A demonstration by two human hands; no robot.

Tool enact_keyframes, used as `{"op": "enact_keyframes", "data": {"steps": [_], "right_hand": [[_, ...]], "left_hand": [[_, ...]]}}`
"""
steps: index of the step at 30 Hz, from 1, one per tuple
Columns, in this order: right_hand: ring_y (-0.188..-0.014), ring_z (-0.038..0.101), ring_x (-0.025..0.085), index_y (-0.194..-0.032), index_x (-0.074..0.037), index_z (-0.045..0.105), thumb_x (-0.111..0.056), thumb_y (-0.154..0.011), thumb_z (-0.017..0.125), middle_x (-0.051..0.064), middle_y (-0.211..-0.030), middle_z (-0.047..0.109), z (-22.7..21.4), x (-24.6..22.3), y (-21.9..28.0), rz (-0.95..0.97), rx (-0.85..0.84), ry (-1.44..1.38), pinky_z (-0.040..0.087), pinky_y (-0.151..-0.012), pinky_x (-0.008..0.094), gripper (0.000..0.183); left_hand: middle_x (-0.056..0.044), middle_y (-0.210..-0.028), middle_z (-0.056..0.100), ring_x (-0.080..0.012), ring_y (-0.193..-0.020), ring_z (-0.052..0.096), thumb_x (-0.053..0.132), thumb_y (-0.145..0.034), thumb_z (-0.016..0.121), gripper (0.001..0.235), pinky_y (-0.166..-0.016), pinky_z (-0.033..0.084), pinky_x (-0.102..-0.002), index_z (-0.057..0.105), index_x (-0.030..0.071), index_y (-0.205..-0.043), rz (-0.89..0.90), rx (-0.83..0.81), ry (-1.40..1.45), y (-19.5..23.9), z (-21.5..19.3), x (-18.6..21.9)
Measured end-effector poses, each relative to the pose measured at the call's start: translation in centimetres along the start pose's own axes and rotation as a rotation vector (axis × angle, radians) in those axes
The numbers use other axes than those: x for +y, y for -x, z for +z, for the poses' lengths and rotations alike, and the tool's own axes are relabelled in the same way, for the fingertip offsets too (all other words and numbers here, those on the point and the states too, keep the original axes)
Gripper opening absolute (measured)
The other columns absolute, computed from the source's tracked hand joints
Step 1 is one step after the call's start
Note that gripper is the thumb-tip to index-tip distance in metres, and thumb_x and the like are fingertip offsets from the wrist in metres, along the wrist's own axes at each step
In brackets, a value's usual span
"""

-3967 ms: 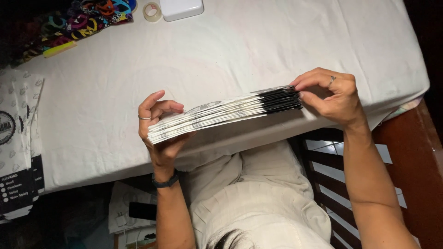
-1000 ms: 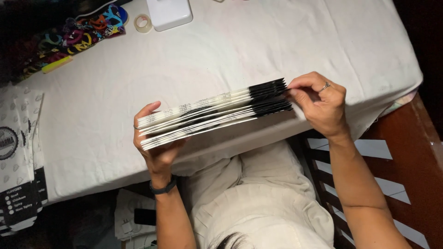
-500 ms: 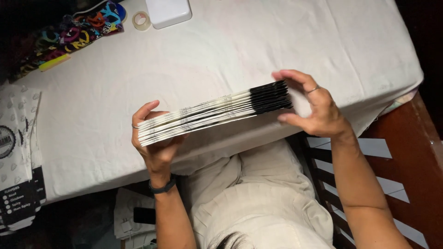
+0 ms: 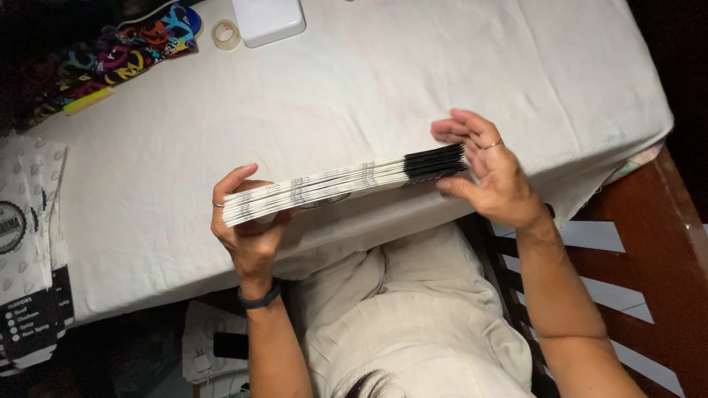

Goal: Applying glue to the edges of printed packaging sheets and folding them into shape.

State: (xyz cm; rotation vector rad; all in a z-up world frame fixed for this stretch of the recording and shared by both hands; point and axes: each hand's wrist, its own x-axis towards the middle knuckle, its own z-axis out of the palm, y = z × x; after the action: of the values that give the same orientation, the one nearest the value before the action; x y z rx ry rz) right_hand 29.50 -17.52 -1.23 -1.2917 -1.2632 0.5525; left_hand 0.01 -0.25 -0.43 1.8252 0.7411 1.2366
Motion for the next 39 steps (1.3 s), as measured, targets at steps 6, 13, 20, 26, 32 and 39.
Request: {"op": "enact_keyframes", "data": {"steps": [6,13,20,26,32,39], "right_hand": [[-0.144,0.037,0.035,-0.163,0.001,0.004,0.009,-0.098,0.058,0.026,-0.154,0.038,3.1,-1.4,1.3,0.074,0.035,-0.002,0.034,-0.118,0.049,0.085],[-0.119,0.060,0.021,-0.144,0.010,0.040,0.013,-0.092,0.062,0.017,-0.128,0.060,0.7,1.6,2.9,0.166,0.061,-0.275,0.049,-0.107,0.036,0.057],[-0.070,0.069,0.016,-0.088,0.012,0.068,0.019,-0.074,0.082,0.017,-0.074,0.068,-0.1,-2.5,3.7,0.122,0.234,-0.175,0.063,-0.074,0.033,0.021],[-0.081,0.074,0.017,-0.098,0.005,0.068,0.010,-0.069,0.087,0.014,-0.090,0.073,-0.9,-8.7,6.1,0.221,0.233,0.083,0.065,-0.077,0.021,0.036],[-0.078,0.076,0.007,-0.104,-0.004,0.063,-0.004,-0.076,0.083,0.002,-0.085,0.077,0.5,-13.4,5.5,0.216,-0.104,0.302,0.063,-0.082,0.019,0.034],[-0.062,0.055,0.020,-0.107,-0.001,0.053,-0.008,-0.095,0.065,0.007,-0.082,0.061,0.8,-15.2,4.4,-0.242,-0.434,0.375,0.050,-0.059,0.032,0.019]], "left_hand": [[-0.013,-0.097,0.071,-0.0216,-0.093,0.069,-0.005,-0.070,0.091,0.067,-0.089,0.056,-0.036,0.061,0.003,-0.129,0.000,-0.032,-0.019,-0.5,0.1,0.9],[-0.012,-0.092,0.072,-0.0190,-0.089,0.070,-0.008,-0.073,0.090,0.053,-0.087,0.057,-0.032,0.067,0.000,-0.120,-0.053,-0.001,0.055,1.2,-0.7,0.2],[-0.014,-0.099,0.072,-0.0172,-0.087,0.068,-0.005,-0.069,0.092,0.063,-0.086,0.058,-0.036,0.065,-0.003,-0.126,-0.066,-0.023,0.040,3.6,-3.1,2.1],[-0.013,-0.130,0.056,-0.0249,-0.120,0.062,0.049,-0.071,0.080,0.100,-0.112,0.059,-0.044,0.041,-0.005,-0.145,0.029,-0.088,0.154,3.8,-4.4,11.3],[-0.019,-0.114,0.071,-0.0316,-0.102,0.071,0.050,-0.090,0.074,0.065,-0.091,0.056,-0.043,0.058,-0.003,-0.125,0.408,-0.470,-0.259,2.3,2.6,17.8],[-0.011,-0.071,0.041,-0.0280,-0.063,0.037,0.016,-0.109,0.052,0.030,-0.060,0.030,-0.043,0.055,-0.003,-0.086,0.514,-0.567,-0.060,4.3,5.8,15.5]]}}
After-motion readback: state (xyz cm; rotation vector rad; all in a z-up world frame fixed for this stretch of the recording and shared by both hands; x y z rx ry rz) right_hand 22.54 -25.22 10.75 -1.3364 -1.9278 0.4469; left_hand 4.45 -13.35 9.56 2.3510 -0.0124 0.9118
